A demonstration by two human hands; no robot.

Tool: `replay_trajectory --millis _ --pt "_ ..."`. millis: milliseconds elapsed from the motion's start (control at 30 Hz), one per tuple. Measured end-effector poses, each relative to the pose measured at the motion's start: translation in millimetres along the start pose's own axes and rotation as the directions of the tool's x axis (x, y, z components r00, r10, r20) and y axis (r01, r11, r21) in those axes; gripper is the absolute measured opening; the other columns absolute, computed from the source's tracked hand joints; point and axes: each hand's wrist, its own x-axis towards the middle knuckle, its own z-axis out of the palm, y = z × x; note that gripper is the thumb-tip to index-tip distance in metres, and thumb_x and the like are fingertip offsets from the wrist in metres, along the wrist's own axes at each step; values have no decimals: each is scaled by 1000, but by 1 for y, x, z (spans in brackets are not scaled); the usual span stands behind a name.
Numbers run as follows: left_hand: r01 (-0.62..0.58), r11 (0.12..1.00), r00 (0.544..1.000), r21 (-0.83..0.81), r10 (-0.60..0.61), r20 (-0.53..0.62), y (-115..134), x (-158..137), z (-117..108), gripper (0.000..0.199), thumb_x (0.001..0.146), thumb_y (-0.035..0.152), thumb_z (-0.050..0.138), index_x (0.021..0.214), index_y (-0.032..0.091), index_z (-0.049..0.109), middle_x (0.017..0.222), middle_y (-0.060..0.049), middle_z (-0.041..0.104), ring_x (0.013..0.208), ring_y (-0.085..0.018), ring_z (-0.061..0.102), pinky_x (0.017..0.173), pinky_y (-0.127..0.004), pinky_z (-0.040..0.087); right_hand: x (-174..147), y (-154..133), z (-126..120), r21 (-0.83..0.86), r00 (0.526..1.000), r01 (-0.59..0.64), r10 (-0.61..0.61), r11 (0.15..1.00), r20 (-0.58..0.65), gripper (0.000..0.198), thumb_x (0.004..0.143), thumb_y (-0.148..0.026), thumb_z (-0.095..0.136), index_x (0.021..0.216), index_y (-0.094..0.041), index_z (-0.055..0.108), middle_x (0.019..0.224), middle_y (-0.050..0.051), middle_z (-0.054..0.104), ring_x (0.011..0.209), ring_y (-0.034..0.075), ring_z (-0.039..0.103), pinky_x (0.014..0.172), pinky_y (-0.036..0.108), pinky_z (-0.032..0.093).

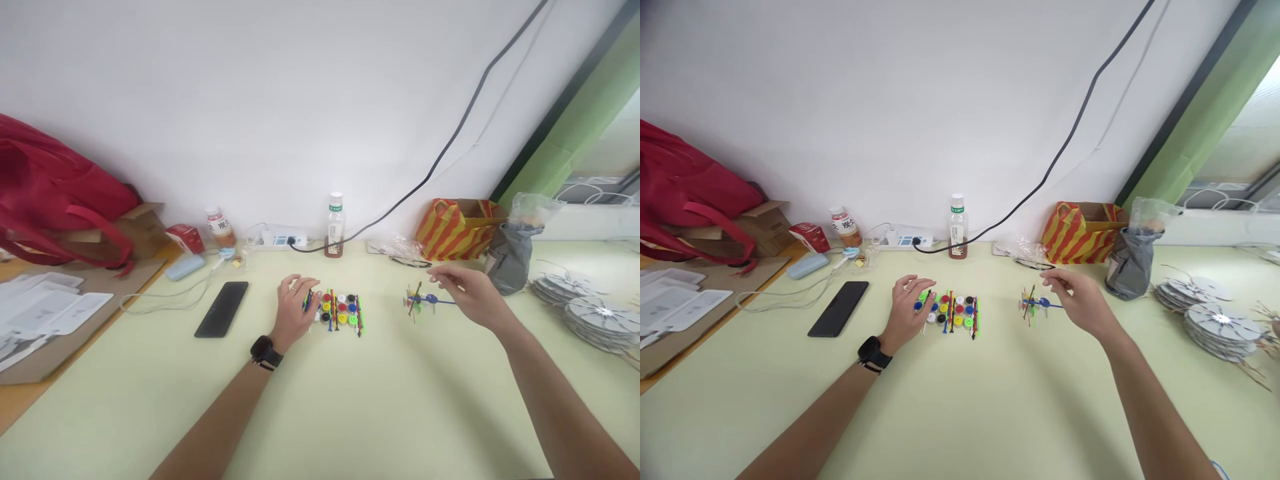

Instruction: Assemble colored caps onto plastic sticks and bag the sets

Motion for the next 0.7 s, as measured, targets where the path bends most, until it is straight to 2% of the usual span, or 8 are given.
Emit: replay_trajectory --millis 167,333,467,567,700 --pt "-8 1000 1000 -10 8 12 5 0 -1 25 98 26 57 121 28 66 124 -5 71 130 -31 48 115 -56 35 -2 -5 -4 -41 999 -1 -1 999 -34 43 89 -60 62 106 -22 74 95 10 78 85 28 72 79 41 59" --pt "-28 999 1000 -19 28 14 8 -1 0 23 100 27 55 120 27 65 123 -5 71 128 -30 49 115 -53 37 -1 -16 -22 -12 998 -30 30 999 -60 36 89 -55 65 104 -23 72 96 9 76 87 26 70 74 36 57" --pt "-39 999 999 -26 40 22 8 -1 1 22 100 28 55 119 26 65 121 -5 71 126 -30 50 114 -51 38 1 -15 -42 116 994 -79 87 990 -65 31 87 -39 66 113 -23 61 95 8 74 88 23 69 72 33 54" --pt "-41 999 999 -26 42 31 8 0 1 22 100 27 55 120 26 65 120 -5 71 125 -29 50 113 -51 38 7 1 -52 201 970 -146 180 969 -165 28 83 -31 66 108 -24 58 90 7 72 82 21 67 66 30 52" --pt "-26 999 999 -26 27 45 8 0 1 23 100 28 55 120 27 65 121 -5 72 125 -30 51 112 -51 39 24 31 -46 438 924 -169 297 883 -242 41 71 -28 77 108 -26 58 84 4 69 73 20 65 63 30 51"
